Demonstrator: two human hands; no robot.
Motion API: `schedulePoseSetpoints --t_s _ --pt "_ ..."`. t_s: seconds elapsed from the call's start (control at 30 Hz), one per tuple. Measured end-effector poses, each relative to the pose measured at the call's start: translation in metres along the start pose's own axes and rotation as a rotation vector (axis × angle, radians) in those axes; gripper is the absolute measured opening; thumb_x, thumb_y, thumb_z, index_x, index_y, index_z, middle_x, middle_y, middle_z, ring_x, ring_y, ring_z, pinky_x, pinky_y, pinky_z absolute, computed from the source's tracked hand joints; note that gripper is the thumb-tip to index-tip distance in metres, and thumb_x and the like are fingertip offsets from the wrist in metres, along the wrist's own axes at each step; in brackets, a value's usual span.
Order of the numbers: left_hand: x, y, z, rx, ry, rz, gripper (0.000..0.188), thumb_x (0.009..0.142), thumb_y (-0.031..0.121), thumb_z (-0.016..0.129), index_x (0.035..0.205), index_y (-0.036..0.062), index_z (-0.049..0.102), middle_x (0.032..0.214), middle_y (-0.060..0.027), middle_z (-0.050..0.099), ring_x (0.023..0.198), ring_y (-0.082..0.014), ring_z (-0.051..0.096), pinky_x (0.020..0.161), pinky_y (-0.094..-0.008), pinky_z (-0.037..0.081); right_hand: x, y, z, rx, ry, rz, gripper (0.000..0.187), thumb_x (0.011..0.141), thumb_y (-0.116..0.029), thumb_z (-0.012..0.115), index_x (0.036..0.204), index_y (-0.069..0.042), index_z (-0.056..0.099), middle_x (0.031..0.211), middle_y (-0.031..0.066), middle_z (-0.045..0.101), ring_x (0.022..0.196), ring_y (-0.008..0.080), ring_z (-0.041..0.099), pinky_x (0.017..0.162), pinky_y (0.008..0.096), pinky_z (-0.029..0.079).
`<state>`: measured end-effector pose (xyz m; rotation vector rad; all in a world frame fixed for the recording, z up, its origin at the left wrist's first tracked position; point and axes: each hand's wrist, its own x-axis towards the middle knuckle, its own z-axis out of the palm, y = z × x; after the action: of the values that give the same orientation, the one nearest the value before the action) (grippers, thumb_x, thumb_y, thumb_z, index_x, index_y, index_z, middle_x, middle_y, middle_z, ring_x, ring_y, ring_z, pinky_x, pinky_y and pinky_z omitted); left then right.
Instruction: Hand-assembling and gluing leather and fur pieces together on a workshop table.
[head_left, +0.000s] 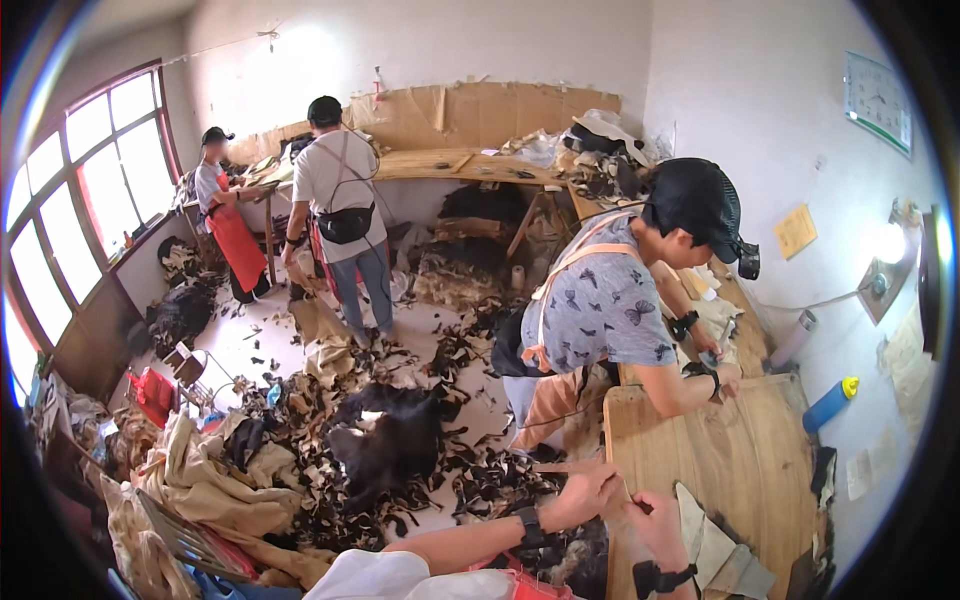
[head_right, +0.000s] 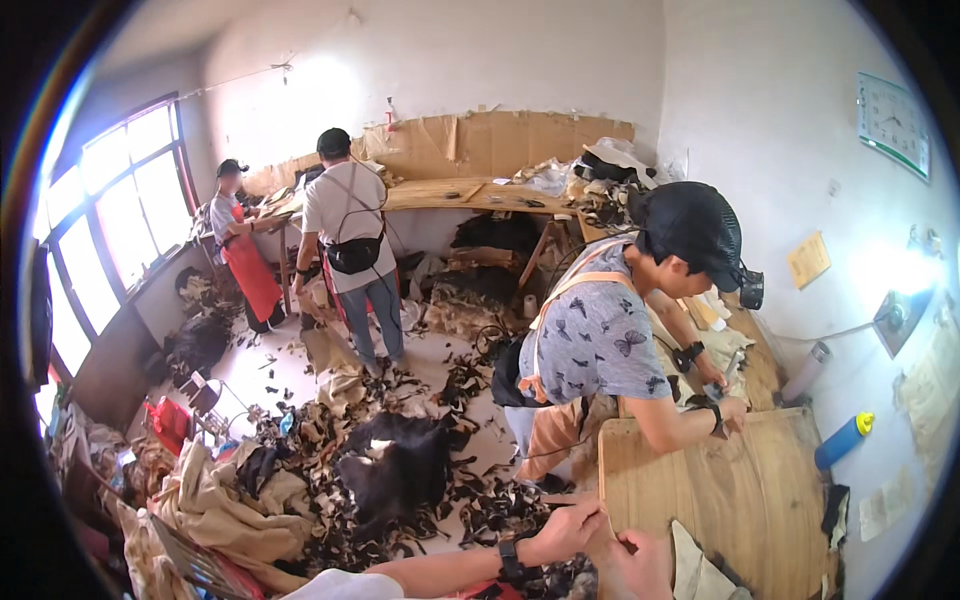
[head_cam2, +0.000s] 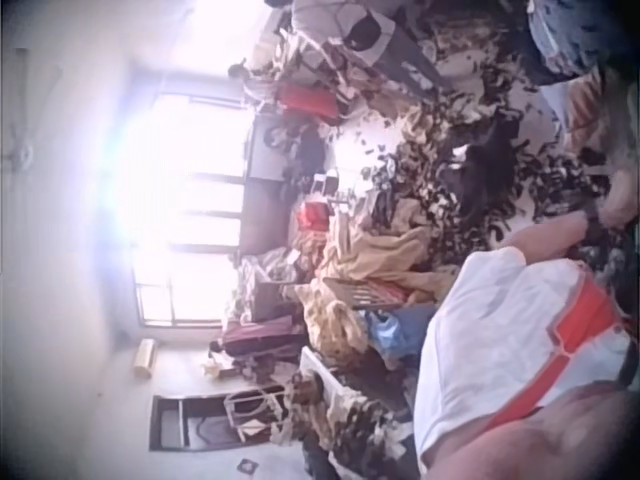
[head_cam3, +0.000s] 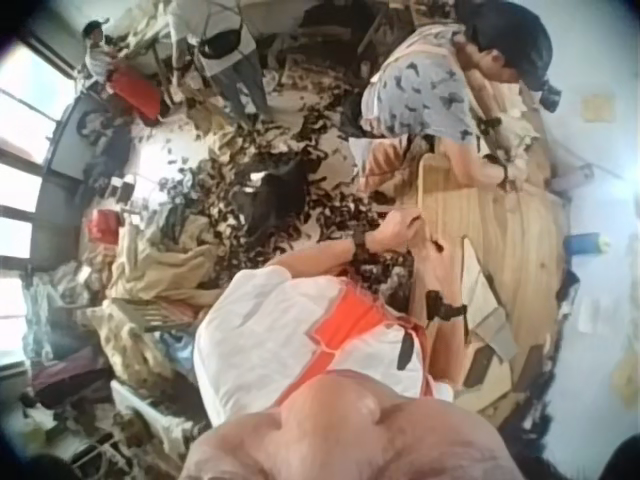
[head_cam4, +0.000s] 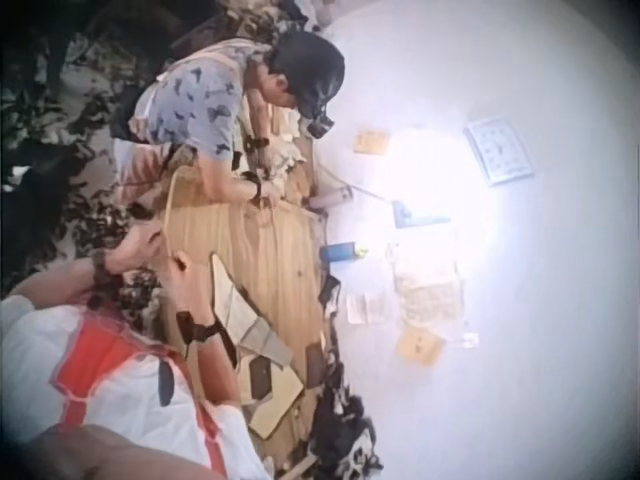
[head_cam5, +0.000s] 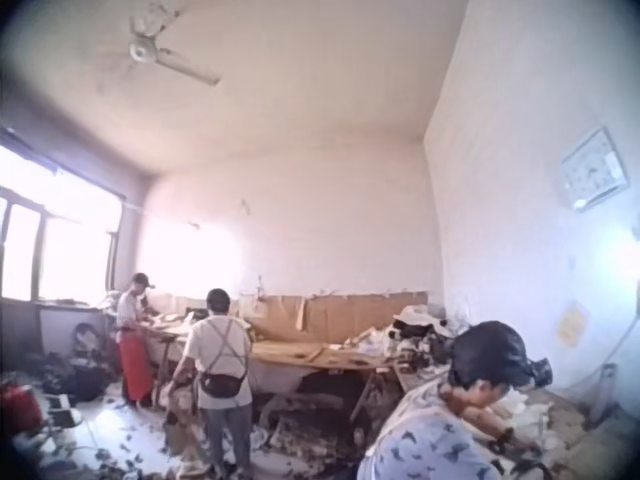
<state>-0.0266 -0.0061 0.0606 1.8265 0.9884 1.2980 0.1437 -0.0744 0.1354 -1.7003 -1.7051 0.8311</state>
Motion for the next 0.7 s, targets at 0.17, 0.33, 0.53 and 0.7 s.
schedulePoseSetpoints --t_s 0.17,0.33,0.53,0.7 --pt "0.001 0.04 -0.021 -0.085 -0.281 -0.064 0.026 0.101 0.025 0.062 0.089 0.0021 0.059 0.071 -0.0235 0.055 0.067 -0.0372 0.061 0.06 -0.0422 0.048 -0.034 -0.001 0.014 0.111 0.038 0.109 0.025 0.089 -0.017 0.071 0.078 0.005 0.062 0.062 0.0009 0.051 0.062 0.005 0.045 0.053 0.0278 0.037" --pt "-0.018 0.068 -0.012 -0.748 -0.511 -0.256 0.055 0.108 0.043 0.052 0.078 -0.0029 0.061 0.063 0.0019 0.051 0.066 -0.0062 0.045 0.058 -0.031 0.042 -0.057 -0.003 0.018 0.515 0.009 0.188 0.026 0.093 -0.02 0.07 0.082 0.003 0.07 0.069 -0.0052 0.06 0.064 0.0035 0.051 0.056 0.0247 0.04" --pt "-0.022 0.067 -0.018 -0.856 -0.676 -0.414 0.063 0.108 0.052 0.047 0.066 0.0057 0.057 0.066 0.0086 0.049 0.064 -0.0024 0.04 0.057 -0.0259 0.037 -0.078 -0.002 0.013 0.622 -0.069 0.338 0.024 0.097 -0.017 0.065 0.086 0.003 0.073 0.076 -0.0048 0.065 0.07 0.0035 0.057 0.058 0.023 0.042" --pt "-0.023 0.077 -0.02 -0.973 -0.707 -0.406 0.054 0.109 0.048 0.047 0.071 0.0117 0.058 0.068 0.0092 0.048 0.064 -0.0027 0.041 0.056 -0.0239 0.036 -0.1 -0.033 0.015 1.321 -0.289 0.453 0.027 0.107 -0.027 0.051 0.108 -0.004 0.065 0.096 0.0054 0.068 0.086 0.0149 0.066 0.07 0.0302 0.053"
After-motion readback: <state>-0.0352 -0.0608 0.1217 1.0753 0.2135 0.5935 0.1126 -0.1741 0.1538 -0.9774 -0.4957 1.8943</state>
